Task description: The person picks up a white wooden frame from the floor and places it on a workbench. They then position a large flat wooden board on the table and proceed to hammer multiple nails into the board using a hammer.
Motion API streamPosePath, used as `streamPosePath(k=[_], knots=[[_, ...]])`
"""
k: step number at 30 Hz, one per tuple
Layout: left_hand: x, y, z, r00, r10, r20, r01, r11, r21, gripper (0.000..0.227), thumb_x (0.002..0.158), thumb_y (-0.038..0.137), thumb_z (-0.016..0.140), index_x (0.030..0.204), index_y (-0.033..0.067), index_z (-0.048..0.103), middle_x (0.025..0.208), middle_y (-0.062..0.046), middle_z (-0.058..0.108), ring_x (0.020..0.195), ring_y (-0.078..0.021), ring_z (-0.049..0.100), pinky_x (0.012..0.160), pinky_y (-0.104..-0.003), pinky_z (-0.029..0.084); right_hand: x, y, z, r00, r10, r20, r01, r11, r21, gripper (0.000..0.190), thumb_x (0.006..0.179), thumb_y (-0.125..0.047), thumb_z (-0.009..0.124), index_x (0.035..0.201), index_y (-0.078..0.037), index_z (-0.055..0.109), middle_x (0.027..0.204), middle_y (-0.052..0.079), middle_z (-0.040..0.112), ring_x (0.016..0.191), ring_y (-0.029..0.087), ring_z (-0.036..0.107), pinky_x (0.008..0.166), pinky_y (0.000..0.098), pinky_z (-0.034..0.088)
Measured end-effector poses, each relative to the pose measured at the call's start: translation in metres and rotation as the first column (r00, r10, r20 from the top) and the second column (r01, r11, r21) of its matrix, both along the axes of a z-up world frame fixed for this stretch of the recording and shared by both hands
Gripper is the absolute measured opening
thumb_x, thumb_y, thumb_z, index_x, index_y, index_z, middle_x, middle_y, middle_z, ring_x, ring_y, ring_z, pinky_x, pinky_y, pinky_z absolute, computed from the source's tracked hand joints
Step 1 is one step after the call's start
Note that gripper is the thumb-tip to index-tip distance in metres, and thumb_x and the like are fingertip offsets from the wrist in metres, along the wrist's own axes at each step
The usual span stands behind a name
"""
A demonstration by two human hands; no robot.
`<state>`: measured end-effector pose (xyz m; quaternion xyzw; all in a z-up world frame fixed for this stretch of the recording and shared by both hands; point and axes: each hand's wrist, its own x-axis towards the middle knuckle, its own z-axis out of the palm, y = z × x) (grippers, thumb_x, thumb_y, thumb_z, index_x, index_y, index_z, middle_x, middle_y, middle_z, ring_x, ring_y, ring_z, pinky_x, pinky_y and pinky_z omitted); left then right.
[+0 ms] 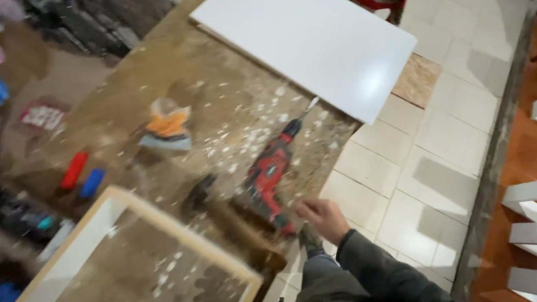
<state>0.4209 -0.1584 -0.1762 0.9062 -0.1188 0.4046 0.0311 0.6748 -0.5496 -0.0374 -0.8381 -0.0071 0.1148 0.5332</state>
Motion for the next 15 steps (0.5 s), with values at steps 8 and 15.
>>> streamPosePath(k=[8, 15], knots=[[0.056, -0.105, 0.045, 0.757, 0.396, -0.520, -0.544, 0.823, -0.164, 0.098, 0.073, 0.066, 0.069, 0.144, -0.0004, 0.055, 0.137, -0.028, 0.060, 0.134, -0.0472, 0.054, 0.116, -0.063, 0.040, 0.164, -0.171, -0.089, 0.877, -0.337, -0.342, 0.469, 0.753, 0.462, 0.030, 0.101, -0.022, 0.061, 0.119, 0.000, 0.071, 0.104, 0.008, 0.076, 0.093, 0.016, 0.073, 0.078, 0.0339, 0.061], [0.084, -0.128, 0.059, 0.534, 0.506, -0.678, -0.733, 0.677, -0.072, 0.112, 0.070, 0.051, 0.081, 0.156, -0.0058, 0.035, 0.150, -0.034, 0.046, 0.135, -0.0529, 0.053, 0.108, -0.059, 0.045, 0.231, -0.187, -0.140, 0.678, -0.451, -0.581, 0.734, 0.368, 0.570, 0.028, 0.096, -0.016, 0.070, 0.117, 0.003, 0.066, 0.096, 0.011, 0.072, 0.083, 0.022, 0.071, 0.071, 0.0344, 0.061]])
